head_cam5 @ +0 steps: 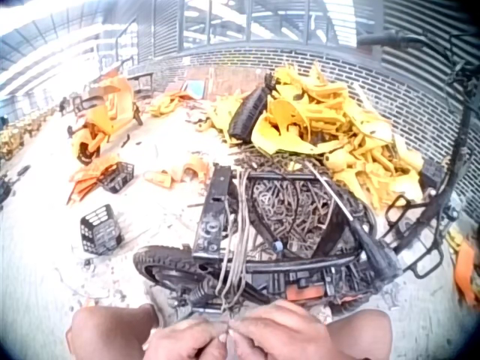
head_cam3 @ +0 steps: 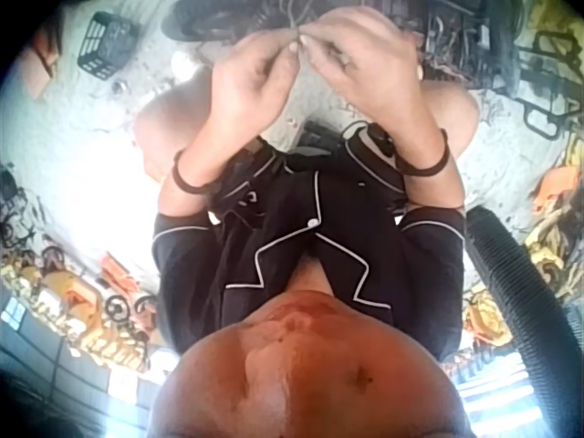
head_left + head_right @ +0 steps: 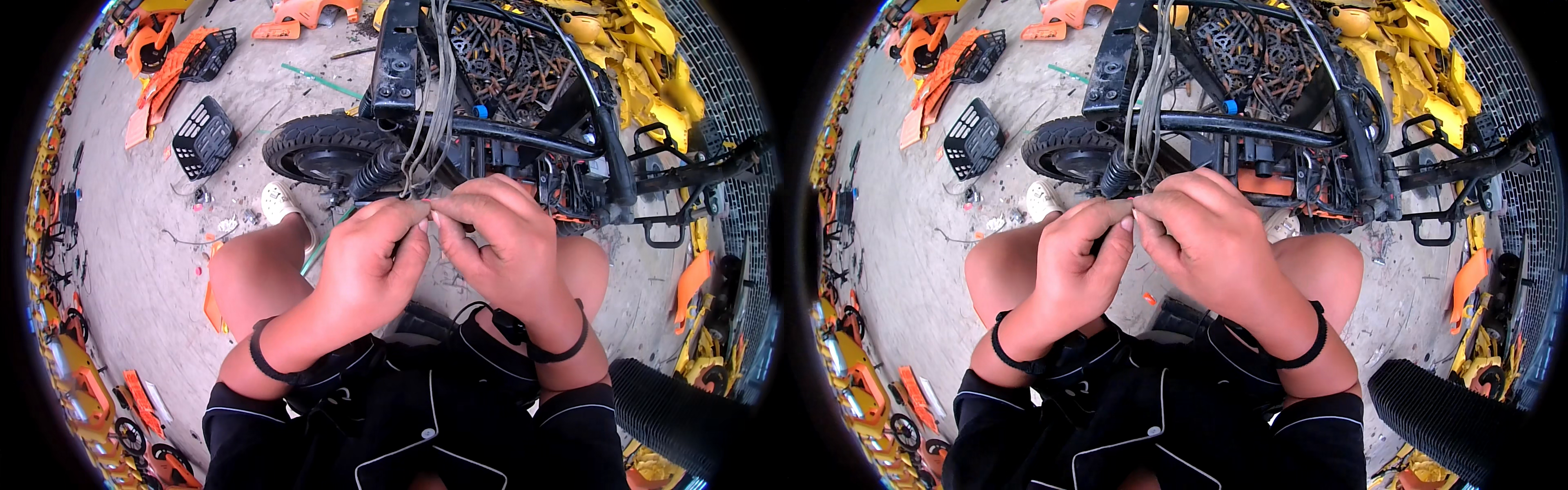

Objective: The person connects electrical wires on the frame of a motorcycle by hand, twisting the ends of two wires together.

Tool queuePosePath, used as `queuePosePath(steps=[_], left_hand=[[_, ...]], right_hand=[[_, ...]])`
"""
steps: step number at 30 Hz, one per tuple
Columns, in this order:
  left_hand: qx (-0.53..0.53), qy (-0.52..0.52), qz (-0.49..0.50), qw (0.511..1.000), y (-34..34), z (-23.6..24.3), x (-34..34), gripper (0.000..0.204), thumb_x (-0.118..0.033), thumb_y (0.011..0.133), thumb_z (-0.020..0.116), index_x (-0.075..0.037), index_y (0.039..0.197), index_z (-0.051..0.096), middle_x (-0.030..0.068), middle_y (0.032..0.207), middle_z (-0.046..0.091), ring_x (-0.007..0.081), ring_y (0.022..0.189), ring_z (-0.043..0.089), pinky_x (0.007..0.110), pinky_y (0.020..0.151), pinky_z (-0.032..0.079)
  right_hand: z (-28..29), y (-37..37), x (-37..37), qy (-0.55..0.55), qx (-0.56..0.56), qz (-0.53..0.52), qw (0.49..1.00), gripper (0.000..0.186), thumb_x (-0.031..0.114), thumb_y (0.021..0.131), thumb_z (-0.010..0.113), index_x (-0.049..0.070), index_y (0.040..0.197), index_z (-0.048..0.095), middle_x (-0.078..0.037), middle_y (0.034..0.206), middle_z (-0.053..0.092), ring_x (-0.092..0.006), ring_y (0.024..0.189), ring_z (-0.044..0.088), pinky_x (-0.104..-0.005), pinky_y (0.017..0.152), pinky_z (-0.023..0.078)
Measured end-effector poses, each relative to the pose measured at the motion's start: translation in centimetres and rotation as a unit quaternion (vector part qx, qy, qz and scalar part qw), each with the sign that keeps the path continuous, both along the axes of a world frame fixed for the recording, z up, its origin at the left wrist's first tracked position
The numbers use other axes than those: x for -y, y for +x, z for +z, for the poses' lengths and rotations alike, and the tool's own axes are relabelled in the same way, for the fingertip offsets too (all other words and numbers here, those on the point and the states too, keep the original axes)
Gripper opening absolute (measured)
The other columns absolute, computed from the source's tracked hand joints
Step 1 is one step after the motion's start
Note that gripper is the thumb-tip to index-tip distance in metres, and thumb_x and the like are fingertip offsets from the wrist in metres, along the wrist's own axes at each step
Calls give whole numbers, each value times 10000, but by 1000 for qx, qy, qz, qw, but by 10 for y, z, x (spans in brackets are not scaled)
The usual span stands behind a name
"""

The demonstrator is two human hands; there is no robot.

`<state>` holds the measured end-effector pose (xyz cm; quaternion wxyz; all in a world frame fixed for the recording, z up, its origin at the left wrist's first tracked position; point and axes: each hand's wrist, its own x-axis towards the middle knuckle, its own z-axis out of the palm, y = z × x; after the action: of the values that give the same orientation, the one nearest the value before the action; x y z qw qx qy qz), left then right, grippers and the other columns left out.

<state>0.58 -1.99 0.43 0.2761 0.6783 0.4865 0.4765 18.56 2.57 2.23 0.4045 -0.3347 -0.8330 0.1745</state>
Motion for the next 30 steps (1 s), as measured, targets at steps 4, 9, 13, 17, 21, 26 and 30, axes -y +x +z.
queuePosePath(steps=[4,9,13,17,21,26,30], left_hand=[[5,2,-13,1000,-2,1,1,118,24,950,648,20,1052,707,105,760,621,214,645,584,340,593,460],[23,-9,-27,999,-2,3,4,105,20,950,650,26,1041,704,105,784,646,202,659,599,330,603,468],[22,-61,-38,997,-7,11,3,164,6,938,659,16,1096,700,153,867,702,304,764,676,380,689,536],[84,-118,-30,989,-9,5,1,152,-21,962,659,17,1103,703,151,867,703,265,753,679,361,686,533],[56,-93,-20,994,-7,4,2,152,-11,954,668,21,1099,699,157,882,707,267,756,684,362,692,538],[-1,-39,-26,999,-8,4,1,164,26,919,668,26,1082,689,169,878,697,326,764,684,391,693,546],[-13,-39,-45,998,-11,8,2,176,39,898,664,27,1072,686,164,857,687,341,769,680,401,691,545]], right_hand=[[-1,-2,1,11,-22,1,1000,184,-36,756,807,21,923,755,-95,864,730,-228,744,681,-322,675,520],[-4,-2,0,-4,-27,-5,1000,186,-43,749,807,23,915,756,-92,860,729,-201,719,670,-308,655,525],[-4,1,0,-102,-69,11,992,141,-12,813,801,28,944,768,-99,888,729,-216,770,690,-326,697,556],[0,4,-3,-128,-68,35,989,118,10,845,793,43,954,763,-108,918,718,-272,818,702,-371,722,577],[-3,1,-2,-71,-40,21,996,145,31,845,805,39,981,754,-113,921,712,-285,825,697,-373,724,572],[-4,-1,0,-30,-17,15,999,167,20,815,807,21,962,726,-117,896,696,-305,807,680,-388,717,560],[-3,0,0,-26,-17,24,999,185,2,778,805,16,937,711,-120,889,687,-306,800,673,-396,716,555]])
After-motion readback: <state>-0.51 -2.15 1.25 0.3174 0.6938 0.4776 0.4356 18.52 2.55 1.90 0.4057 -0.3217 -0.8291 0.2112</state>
